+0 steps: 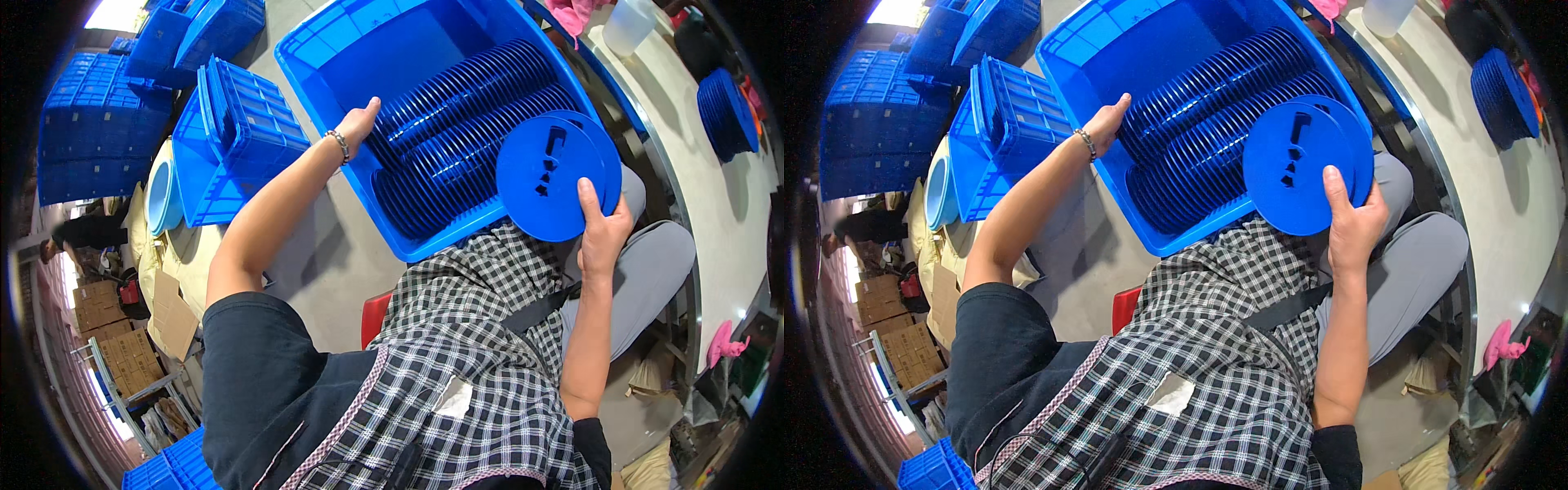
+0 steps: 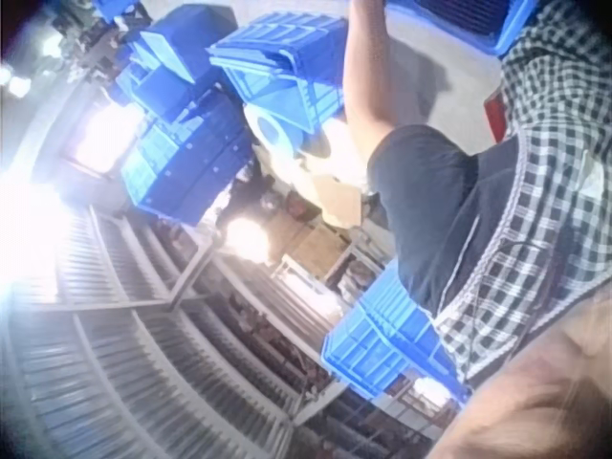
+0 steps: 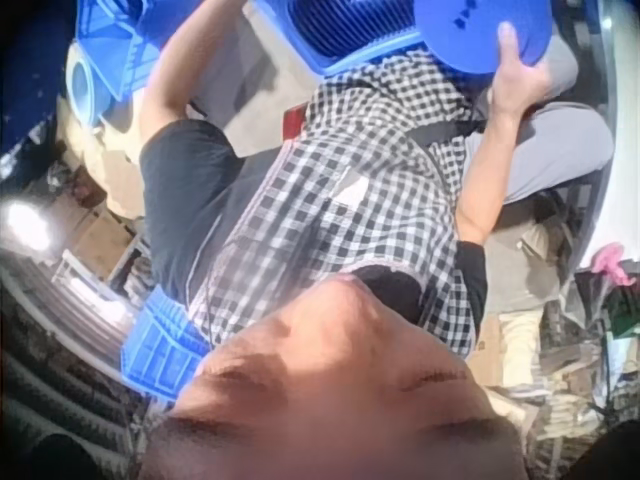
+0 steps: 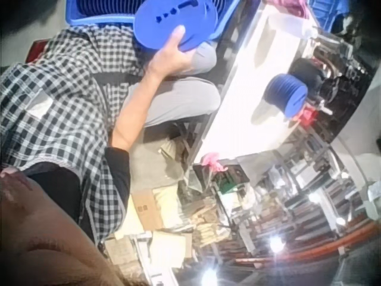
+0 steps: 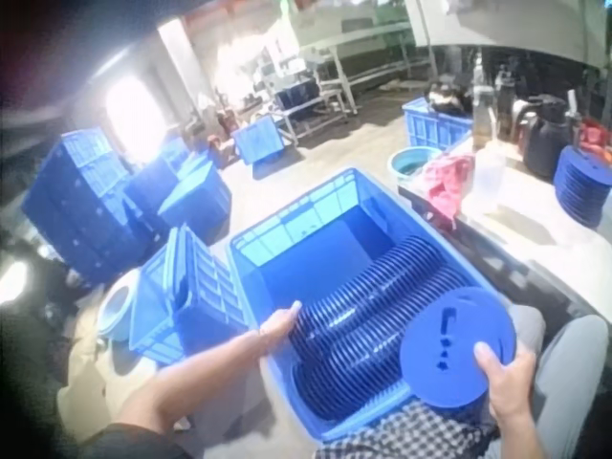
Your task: The person sits on the floor and stacks blue plastic lids from a table into a blue crate. They arrange the lids in neat rows within the crate and then move to a conveyor belt to pick up a stack of lids.
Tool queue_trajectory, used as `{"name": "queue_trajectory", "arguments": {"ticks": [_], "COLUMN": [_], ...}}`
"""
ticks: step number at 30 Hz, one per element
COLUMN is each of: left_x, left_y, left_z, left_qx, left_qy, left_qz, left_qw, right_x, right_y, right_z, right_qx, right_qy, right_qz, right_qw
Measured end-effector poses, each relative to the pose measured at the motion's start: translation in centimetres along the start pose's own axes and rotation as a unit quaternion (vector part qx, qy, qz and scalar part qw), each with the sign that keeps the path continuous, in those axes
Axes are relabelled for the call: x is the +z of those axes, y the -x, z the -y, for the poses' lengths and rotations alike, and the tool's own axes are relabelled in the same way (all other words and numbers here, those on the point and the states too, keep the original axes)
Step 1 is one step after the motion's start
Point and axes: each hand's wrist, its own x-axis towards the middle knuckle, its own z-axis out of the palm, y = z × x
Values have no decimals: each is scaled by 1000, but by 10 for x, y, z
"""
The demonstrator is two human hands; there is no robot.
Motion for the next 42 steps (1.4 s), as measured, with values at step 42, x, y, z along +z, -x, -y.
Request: {"name": "queue_trajectory", "arguments": {"ticks": [42], "left_x": [-83], "left_y": [-28], "left_z": [-71], "left_qx": [17], "left_qy": [-224], "left_qz": [375], "left_qw": [899], "right_x": [252], "right_y": [87], "right_z": [-43], "right_qx": [-549], "right_qy": [332], "right_qz": [152], "right_qw": [752]}}
